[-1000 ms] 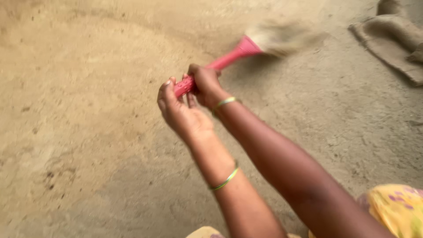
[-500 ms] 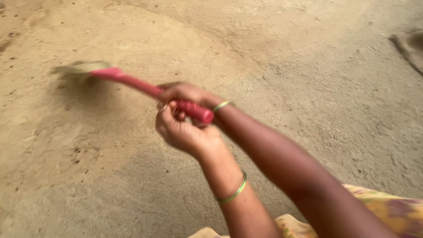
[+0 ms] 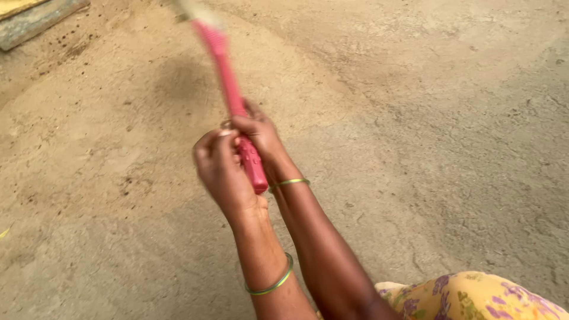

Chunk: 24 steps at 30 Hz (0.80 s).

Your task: The person sweeps an outdoor dirt ground using a handheld broom, repeatedly moving it across the surface and occasionally adjusting their grip.

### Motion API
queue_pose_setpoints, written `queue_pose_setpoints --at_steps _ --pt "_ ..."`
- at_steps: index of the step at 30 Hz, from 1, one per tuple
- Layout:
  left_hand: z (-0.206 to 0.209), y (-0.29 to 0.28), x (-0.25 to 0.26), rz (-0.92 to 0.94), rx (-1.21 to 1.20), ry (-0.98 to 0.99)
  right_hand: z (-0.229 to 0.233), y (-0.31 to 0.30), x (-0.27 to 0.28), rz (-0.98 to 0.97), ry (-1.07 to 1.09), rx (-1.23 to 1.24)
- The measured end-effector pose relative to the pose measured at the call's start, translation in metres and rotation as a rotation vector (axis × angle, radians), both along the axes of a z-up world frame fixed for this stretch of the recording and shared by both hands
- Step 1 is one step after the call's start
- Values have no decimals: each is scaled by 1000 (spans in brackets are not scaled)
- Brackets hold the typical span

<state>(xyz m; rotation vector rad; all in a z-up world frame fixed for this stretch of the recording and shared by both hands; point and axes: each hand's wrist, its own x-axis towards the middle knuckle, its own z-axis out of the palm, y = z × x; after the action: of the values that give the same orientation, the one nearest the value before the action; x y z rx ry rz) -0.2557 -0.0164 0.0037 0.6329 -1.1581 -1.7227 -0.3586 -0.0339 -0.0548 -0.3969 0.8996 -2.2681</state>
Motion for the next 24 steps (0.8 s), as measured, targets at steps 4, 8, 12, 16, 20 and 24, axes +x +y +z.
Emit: queue_pose_setpoints --at_steps 4,8,12,16,20,24 --pt "1 28 -27 -173 -478 -623 -9 42 -26 -295 29 34" --pt "-6 54 -59 -407 -585 -1107 -12 88 -51 -605 71 129" --pt "-23 81 -95 -642 -637 -1155 -16 136 -66 -805 -23 114" --pt "-46 86 -130 -853 -835 -1153 -31 160 -89 -1016 -192 297" --pt "-85 90 -151 -975 -819 -1154 -56 174 -95 -1033 -363 436" --pt "-136 69 -148 -963 -616 -1219 -79 158 -85 -887 -341 674"
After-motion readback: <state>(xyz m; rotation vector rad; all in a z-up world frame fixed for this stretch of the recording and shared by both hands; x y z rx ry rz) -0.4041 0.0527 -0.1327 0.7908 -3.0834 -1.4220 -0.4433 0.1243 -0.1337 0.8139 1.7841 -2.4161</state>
